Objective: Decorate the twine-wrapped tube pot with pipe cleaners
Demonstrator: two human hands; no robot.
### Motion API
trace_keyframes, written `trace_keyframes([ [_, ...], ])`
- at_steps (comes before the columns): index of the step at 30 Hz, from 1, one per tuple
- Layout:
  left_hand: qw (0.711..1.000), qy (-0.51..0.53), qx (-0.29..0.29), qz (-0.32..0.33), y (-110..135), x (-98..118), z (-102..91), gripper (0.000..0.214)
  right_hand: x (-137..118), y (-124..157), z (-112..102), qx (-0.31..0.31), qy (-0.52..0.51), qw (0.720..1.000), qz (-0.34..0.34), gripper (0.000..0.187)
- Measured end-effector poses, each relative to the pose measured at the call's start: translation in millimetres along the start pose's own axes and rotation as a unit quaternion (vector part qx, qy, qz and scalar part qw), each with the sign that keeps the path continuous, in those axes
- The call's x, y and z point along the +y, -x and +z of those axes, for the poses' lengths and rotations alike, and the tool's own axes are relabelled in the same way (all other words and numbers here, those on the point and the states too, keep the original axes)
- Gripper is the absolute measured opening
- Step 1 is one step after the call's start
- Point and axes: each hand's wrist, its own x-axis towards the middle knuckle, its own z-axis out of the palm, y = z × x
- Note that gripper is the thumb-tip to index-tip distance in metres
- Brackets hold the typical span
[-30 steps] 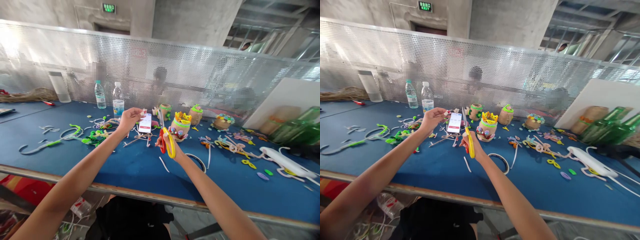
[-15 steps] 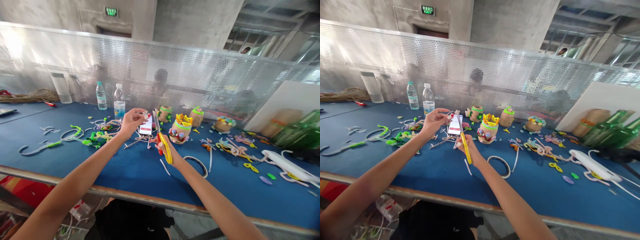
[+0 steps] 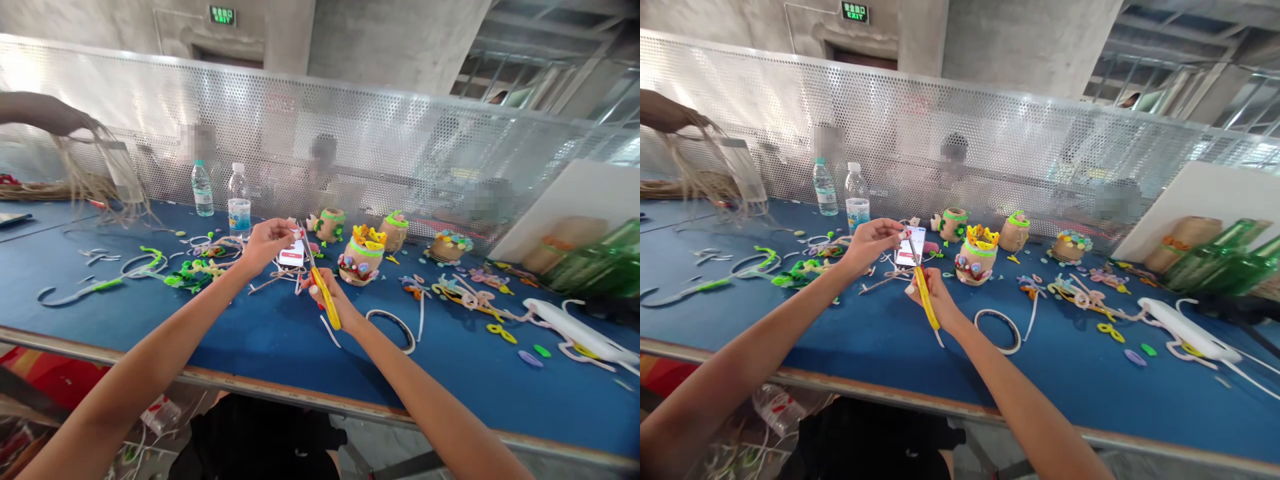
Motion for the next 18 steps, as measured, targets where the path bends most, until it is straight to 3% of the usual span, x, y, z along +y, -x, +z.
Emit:
trace_keyframes([
  [7,0.999,0.028,-0.041,0.004,2,2,1.5,0.040,3,1,-1,0.007,0.000,1.000,-0.014,0.054],
  [18,0.997,0.020,-0.071,0.029,4,6,3.6,0.041,16,-2,0,0.021,0.050,0.998,-0.040,0.041],
])
